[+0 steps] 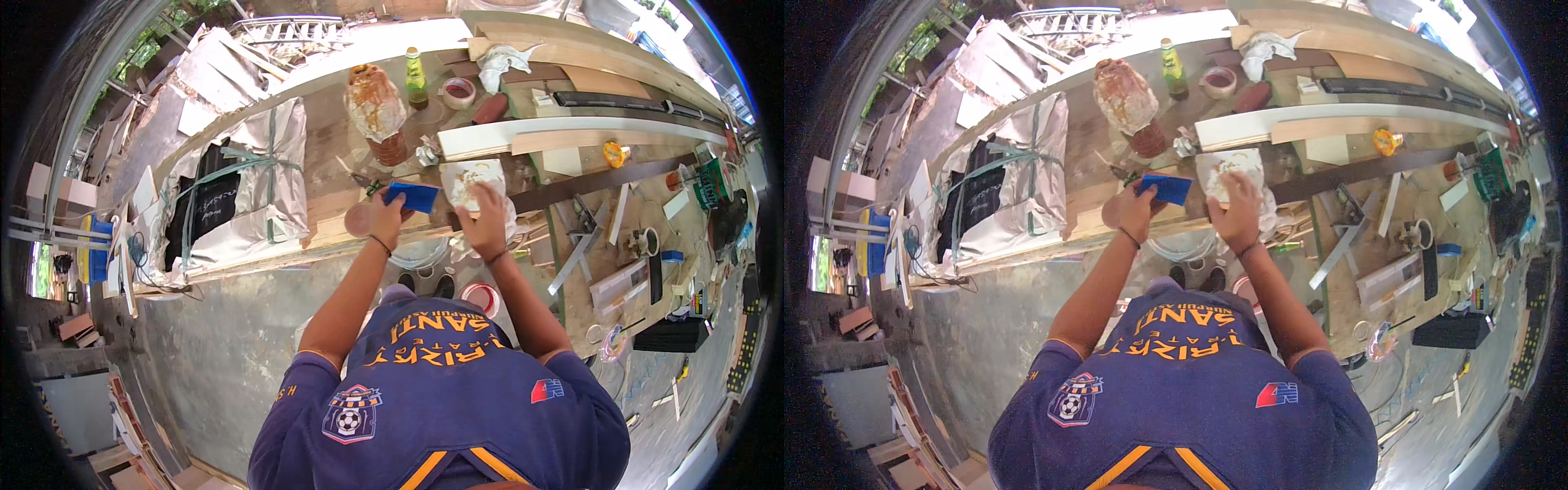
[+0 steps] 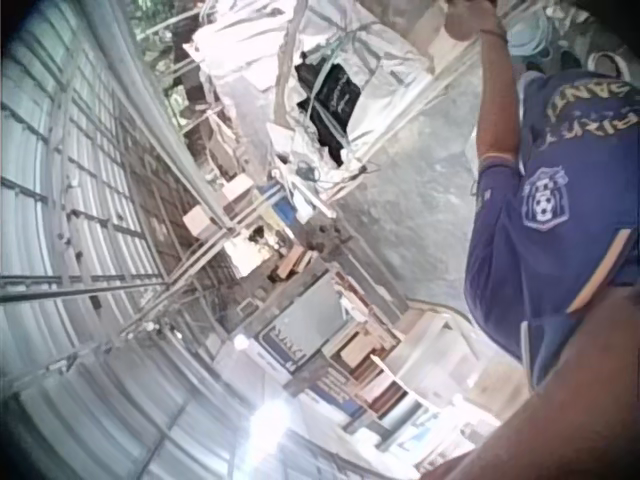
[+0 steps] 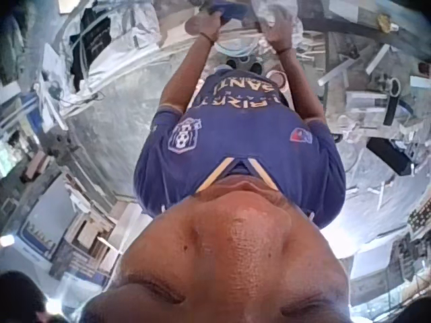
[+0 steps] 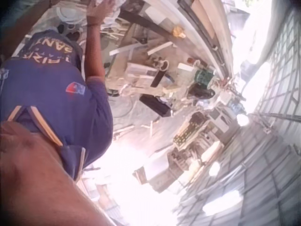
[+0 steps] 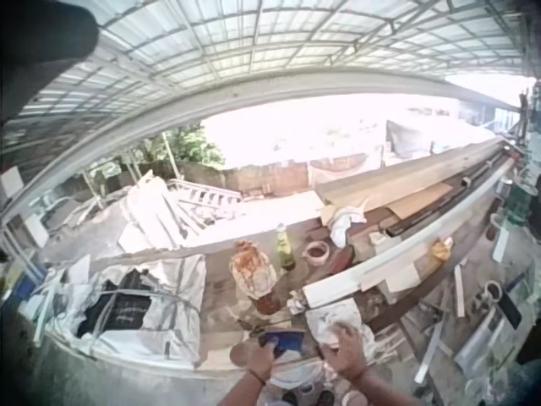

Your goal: The person prepares a small triangular piece of furniture by applying adhesive to its edges and then pours a line of adhesive onto a large flat panel, spreading it across the surface with a scraper.

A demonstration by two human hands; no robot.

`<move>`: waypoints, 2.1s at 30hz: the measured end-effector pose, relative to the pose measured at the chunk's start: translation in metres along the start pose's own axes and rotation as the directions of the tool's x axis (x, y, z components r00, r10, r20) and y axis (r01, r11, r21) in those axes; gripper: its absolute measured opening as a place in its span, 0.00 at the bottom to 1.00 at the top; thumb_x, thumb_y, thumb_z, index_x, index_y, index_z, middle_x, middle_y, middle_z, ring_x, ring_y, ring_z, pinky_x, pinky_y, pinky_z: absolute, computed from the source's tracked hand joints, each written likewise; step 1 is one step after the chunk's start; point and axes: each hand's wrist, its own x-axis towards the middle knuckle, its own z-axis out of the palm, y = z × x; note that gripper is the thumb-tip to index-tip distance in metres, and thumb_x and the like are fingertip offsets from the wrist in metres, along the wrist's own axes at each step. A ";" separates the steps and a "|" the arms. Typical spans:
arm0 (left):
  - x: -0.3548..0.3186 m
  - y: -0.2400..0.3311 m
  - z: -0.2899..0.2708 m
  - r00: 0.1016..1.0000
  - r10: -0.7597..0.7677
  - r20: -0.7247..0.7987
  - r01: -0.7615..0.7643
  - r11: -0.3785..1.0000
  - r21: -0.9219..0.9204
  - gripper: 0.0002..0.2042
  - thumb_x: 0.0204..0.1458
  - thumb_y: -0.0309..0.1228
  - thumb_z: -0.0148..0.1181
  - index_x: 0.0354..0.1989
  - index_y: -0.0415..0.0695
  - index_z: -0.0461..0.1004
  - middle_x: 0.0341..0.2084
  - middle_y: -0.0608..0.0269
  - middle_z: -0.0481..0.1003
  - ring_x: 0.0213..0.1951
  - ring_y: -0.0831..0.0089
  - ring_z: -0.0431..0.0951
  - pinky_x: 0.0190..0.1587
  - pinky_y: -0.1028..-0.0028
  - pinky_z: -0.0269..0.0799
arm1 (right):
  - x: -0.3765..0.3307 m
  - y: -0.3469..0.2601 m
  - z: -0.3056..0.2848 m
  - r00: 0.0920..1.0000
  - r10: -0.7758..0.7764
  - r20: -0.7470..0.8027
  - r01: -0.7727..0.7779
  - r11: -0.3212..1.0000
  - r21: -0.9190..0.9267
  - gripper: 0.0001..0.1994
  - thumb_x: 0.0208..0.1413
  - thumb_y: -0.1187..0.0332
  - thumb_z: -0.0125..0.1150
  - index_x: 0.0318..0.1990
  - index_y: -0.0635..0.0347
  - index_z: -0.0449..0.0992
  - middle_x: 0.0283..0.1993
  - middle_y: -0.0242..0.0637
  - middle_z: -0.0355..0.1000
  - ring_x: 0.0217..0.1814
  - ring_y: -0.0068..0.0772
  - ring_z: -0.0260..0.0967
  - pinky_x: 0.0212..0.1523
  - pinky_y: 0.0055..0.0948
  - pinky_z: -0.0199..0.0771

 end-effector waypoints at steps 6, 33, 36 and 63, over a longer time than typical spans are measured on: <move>0.038 -0.013 -0.012 0.914 0.353 0.201 -0.377 0.552 0.743 0.19 0.44 0.30 0.59 0.47 0.36 0.71 0.39 0.48 0.75 0.37 0.58 0.76 0.43 0.66 0.71 | 0.018 0.056 -0.010 0.944 0.246 0.218 -0.116 0.869 -0.480 0.47 0.33 0.35 0.65 0.63 0.46 0.61 0.68 0.50 0.48 0.72 0.60 0.37 0.65 0.63 0.39; 0.092 0.097 0.054 0.661 0.722 0.205 -0.688 0.476 0.547 0.50 0.37 0.37 0.74 0.62 0.30 0.43 0.56 0.41 0.60 0.56 0.56 0.65 0.59 0.63 0.64 | -0.014 0.011 -0.101 0.731 0.649 -0.211 -0.136 0.442 0.887 0.17 0.61 0.61 0.53 0.46 0.68 0.73 0.41 0.33 0.74 0.42 0.19 0.68 0.44 0.24 0.69; 0.098 0.112 0.055 0.592 0.785 0.181 -0.694 0.383 0.610 0.48 0.38 0.36 0.74 0.61 0.30 0.47 0.55 0.43 0.63 0.54 0.56 0.68 0.58 0.63 0.65 | -0.043 0.003 -0.134 0.713 0.694 -0.101 -0.057 0.201 0.978 0.16 0.57 0.68 0.57 0.50 0.68 0.70 0.46 0.37 0.73 0.46 0.28 0.71 0.49 0.29 0.71; -0.084 0.241 0.129 0.537 -0.552 0.638 -0.834 -0.233 0.500 0.41 0.22 0.42 0.75 0.50 0.38 0.65 0.33 0.43 0.76 0.39 0.50 0.77 0.42 0.62 0.71 | -0.082 -0.034 -0.138 0.820 0.379 0.428 -0.391 -0.174 0.904 0.26 0.50 0.79 0.56 0.58 0.67 0.61 0.55 0.44 0.68 0.56 0.38 0.68 0.55 0.38 0.69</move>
